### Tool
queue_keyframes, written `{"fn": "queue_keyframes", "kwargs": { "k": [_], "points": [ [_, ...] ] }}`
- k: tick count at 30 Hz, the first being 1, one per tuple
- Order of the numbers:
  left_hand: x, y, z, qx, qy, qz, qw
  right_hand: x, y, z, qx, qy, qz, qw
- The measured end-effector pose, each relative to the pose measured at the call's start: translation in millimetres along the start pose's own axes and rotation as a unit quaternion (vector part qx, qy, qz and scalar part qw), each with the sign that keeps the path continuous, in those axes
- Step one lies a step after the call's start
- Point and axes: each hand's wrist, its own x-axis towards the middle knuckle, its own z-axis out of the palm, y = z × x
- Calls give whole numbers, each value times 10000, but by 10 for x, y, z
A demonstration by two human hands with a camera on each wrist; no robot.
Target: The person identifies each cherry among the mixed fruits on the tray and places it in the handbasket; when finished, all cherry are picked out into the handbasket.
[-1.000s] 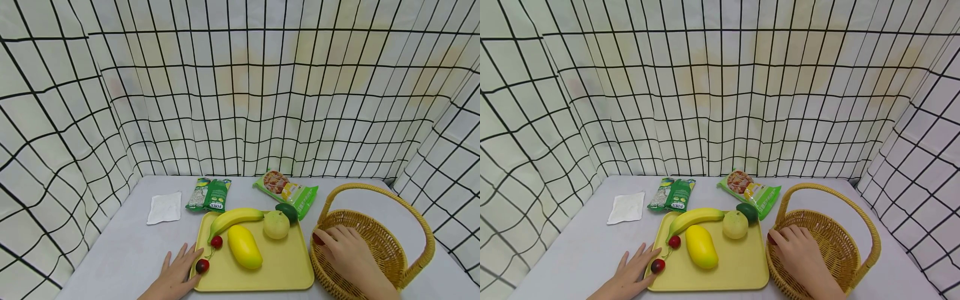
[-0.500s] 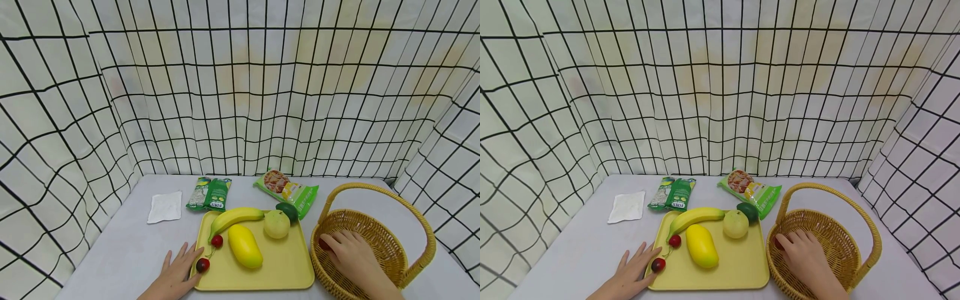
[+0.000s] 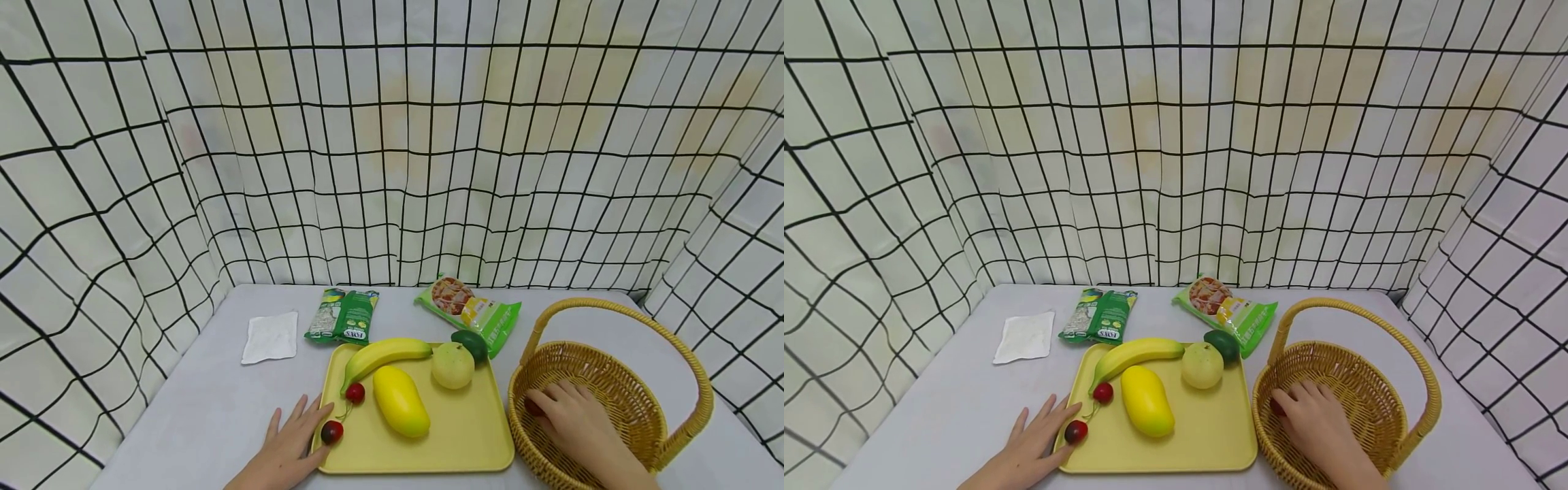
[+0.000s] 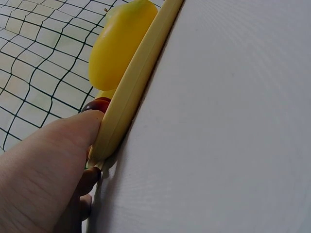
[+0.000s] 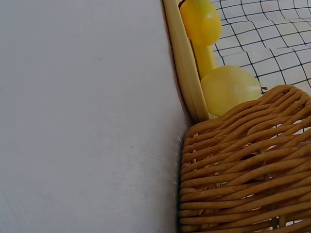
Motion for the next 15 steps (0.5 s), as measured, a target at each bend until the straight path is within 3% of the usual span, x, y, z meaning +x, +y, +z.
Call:
{"fn": "queue_keyframes", "kwargs": {
  "k": [15],
  "points": [
    [-5, -10, 6, -11, 27, 71, 10000, -68, 33, 119, 164, 77, -124, 9998]
  ]
}}
